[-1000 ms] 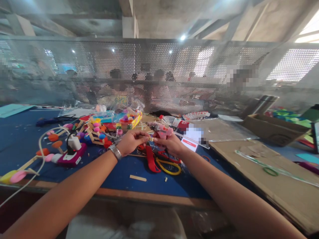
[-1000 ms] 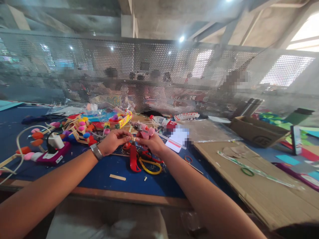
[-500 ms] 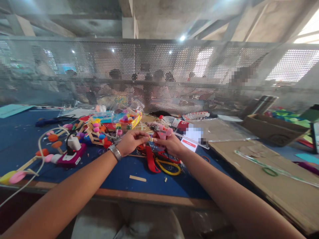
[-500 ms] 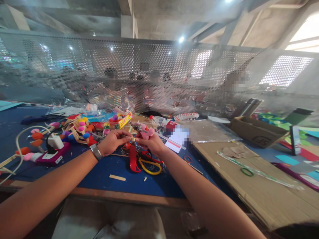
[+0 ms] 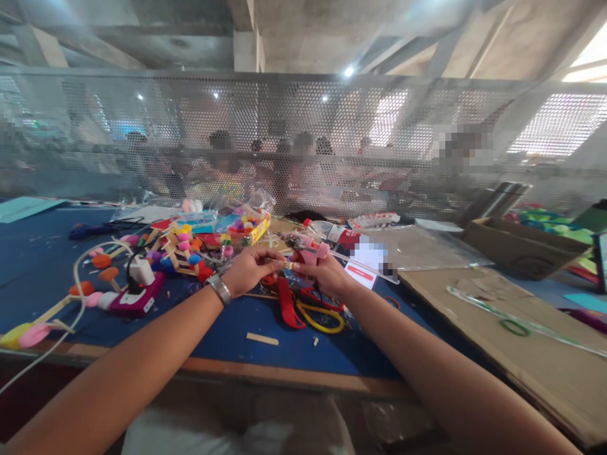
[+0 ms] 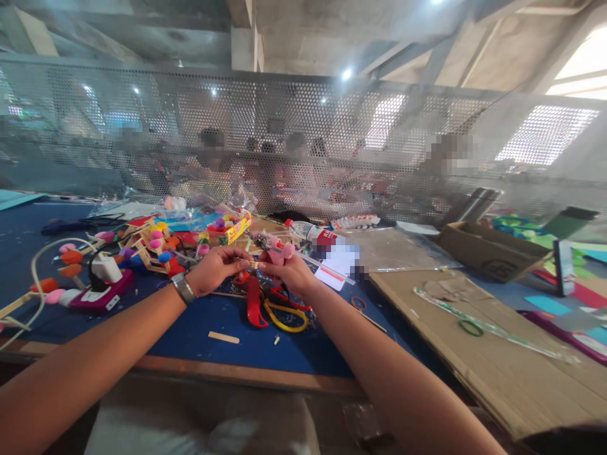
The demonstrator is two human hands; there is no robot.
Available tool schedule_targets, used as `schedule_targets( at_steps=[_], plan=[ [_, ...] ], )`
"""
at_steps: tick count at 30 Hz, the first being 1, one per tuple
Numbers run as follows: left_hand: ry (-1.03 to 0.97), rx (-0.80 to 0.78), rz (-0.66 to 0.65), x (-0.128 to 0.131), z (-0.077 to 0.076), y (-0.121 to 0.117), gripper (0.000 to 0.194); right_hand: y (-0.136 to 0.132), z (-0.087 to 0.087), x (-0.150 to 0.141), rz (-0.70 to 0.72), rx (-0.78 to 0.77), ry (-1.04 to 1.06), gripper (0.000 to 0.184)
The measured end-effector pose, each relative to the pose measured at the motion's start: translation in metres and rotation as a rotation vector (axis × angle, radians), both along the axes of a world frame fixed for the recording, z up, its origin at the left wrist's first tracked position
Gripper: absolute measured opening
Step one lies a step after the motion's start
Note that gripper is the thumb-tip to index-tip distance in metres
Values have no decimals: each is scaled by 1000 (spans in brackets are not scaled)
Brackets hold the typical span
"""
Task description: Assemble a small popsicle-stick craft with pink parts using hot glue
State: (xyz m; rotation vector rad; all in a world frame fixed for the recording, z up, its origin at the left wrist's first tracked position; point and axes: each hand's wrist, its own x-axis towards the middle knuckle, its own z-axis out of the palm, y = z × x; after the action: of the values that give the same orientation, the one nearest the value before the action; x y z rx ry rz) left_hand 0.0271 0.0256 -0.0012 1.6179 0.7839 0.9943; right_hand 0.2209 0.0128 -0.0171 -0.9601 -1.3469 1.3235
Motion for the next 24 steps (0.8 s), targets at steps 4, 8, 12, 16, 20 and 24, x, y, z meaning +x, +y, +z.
schedule_targets(
  at_steps=[4, 8, 12, 16, 20, 24],
  plan=[
    [-5, 6, -15, 0, 0, 0, 42, 0, 0, 0, -7, 18, -3, 45],
    [-1, 23, -21, 0, 0, 1, 40, -1, 1, 0, -1, 20, -4, 44],
    [1, 33, -25, 0, -1, 1, 37, -2, 2, -1, 8, 0, -2, 46],
    [-12, 16, -23, 0, 0, 1, 39, -1, 1, 0, -10, -8, -15, 48],
    [-20, 10, -15, 0, 0, 0, 38, 0, 0, 0, -4, 8, -19, 47],
    [-22, -1, 4, 1, 0, 0, 40, 0, -1, 0, 1, 25, -23, 46]
  ],
)
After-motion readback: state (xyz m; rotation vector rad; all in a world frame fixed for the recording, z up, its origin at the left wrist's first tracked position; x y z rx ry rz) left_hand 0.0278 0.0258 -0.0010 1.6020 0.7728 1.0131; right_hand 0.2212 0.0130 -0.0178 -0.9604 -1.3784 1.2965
